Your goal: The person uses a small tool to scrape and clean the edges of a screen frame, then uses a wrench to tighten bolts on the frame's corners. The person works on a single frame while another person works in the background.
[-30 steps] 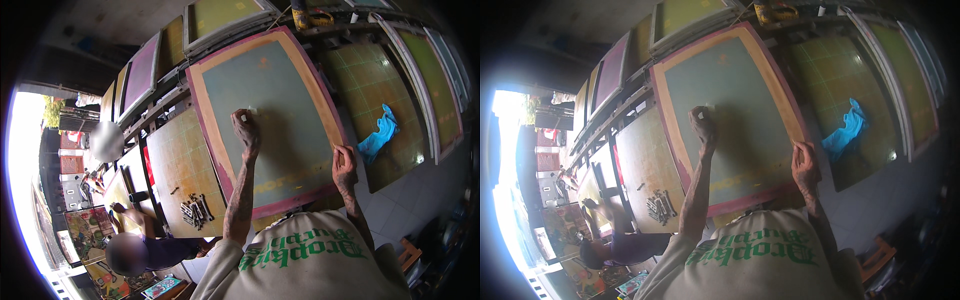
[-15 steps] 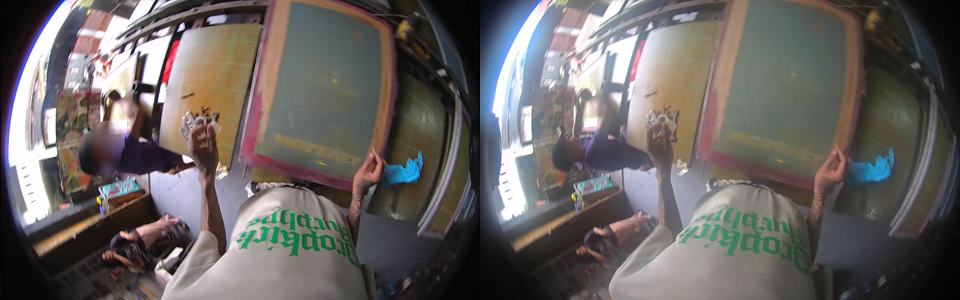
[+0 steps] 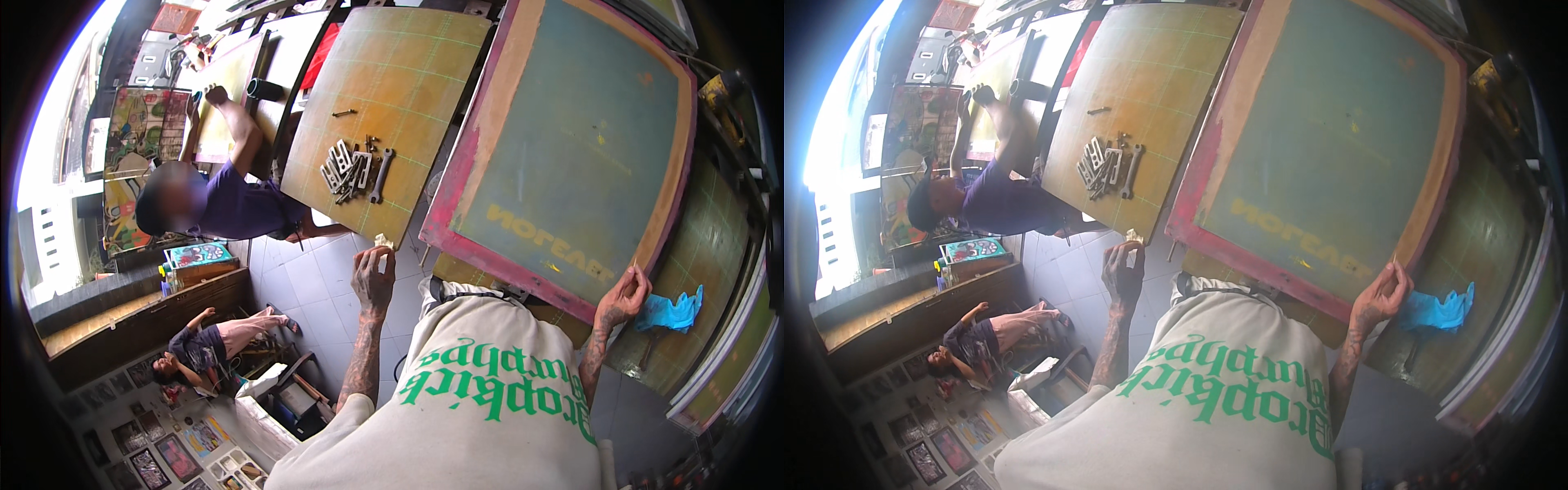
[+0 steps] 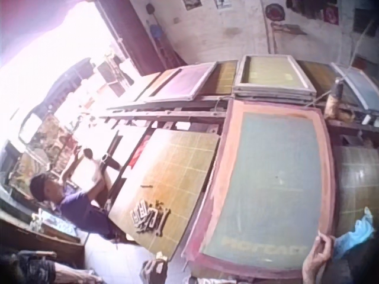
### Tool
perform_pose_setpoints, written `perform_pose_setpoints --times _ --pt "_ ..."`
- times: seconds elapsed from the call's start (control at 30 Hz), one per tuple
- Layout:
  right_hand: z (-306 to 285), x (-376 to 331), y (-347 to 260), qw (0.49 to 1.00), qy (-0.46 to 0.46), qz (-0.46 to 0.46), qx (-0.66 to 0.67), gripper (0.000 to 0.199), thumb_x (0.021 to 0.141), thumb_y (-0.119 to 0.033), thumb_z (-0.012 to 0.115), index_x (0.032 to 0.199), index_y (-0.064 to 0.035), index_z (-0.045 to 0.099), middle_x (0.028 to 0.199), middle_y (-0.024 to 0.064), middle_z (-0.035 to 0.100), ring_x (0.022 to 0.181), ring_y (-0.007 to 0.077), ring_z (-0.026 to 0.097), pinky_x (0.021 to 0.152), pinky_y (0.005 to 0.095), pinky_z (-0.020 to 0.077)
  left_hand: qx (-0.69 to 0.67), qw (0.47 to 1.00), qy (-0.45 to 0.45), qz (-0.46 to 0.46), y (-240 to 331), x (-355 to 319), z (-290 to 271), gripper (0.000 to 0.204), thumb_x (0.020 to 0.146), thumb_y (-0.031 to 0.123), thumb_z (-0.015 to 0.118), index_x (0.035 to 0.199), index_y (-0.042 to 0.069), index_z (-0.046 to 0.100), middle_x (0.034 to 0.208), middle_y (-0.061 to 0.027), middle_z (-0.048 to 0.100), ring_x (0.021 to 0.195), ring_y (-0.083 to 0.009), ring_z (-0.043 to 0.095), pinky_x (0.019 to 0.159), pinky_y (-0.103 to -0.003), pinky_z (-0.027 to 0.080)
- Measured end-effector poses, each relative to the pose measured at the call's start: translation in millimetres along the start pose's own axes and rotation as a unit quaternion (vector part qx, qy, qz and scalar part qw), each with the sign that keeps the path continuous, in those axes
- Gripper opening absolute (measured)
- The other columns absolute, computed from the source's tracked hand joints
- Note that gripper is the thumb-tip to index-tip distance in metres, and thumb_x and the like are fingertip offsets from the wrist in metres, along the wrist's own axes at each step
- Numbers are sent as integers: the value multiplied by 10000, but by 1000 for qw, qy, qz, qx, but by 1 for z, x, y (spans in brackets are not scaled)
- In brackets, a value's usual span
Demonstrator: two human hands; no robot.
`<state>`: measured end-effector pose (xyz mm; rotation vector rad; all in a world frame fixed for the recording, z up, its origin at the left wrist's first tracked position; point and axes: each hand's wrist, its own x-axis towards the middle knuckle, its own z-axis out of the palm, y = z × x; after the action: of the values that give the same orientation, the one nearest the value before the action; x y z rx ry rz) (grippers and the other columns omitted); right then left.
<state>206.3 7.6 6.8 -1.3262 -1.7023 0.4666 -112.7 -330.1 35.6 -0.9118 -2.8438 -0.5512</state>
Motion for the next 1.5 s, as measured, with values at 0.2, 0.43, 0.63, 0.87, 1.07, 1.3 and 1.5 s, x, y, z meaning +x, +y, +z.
perform_pose_setpoints --times 0.2,0.43,0.63,0.87,1.07,1.3,1.5 --pt "-2 3 -5 998 -3 58 38 130 1003 -75 650 1096 13 674 1052 117 620 985 249 629 881 365 518 -35 998 -36 25 18 20 -25 176 846 226 811 931 93 732 994 -65 734 1013 -281 649 917 -391 511" --pt "31 61 -46 991 -98 -52 70 132 919 -16 708 1046 -31 738 925 84 695 824 204 658 764 331 525 -172 985 4 11 82 97 -2 163 956 226 705 987 69 736 966 -71 717 938 -253 605 803 -379 479" --pt "87 113 -69 976 -164 -107 92 118 873 22 709 980 -30 712 870 77 639 748 213 649 658 345 515 -197 971 -98 89 131 145 63 579 1033 306 589 1520 37 430 1517 -194 471 1417 -344 412 1187 -449 299" --pt "110 124 -65 977 -195 -74 41 87 845 -32 736 917 -50 690 836 63 625 734 230 646 670 373 504 -179 973 -131 67 133 147 91 621 1068 369 487 1571 33 344 1560 -182 430 1444 -389 357 1197 -481 280" --pt "127 113 -72 976 -196 -88 28 110 821 -41 748 912 -69 694 805 43 640 723 232 627 720 382 472 -188 972 -138 19 129 142 80 600 1075 397 481 1568 73 378 1559 -159 442 1447 -374 353 1192 -466 284" --pt "132 117 -74 979 -180 -91 16 70 851 -13 734 912 -23 701 787 53 649 658 192 629 669 337 497 -191 971 -139 26 130 145 83 598 1077 408 476 1568 80 382 1559 -156 444 1456 -370 344 1192 -466 283" --pt "137 111 -72 983 -160 -86 10 117 819 -11 740 914 -49 685 804 63 641 701 266 607 696 397 474 -195 970 -143 24 131 147 85 602 1076 417 472 1566 78 387 1560 -160 442 1455 -372 345 1191 -469 281"
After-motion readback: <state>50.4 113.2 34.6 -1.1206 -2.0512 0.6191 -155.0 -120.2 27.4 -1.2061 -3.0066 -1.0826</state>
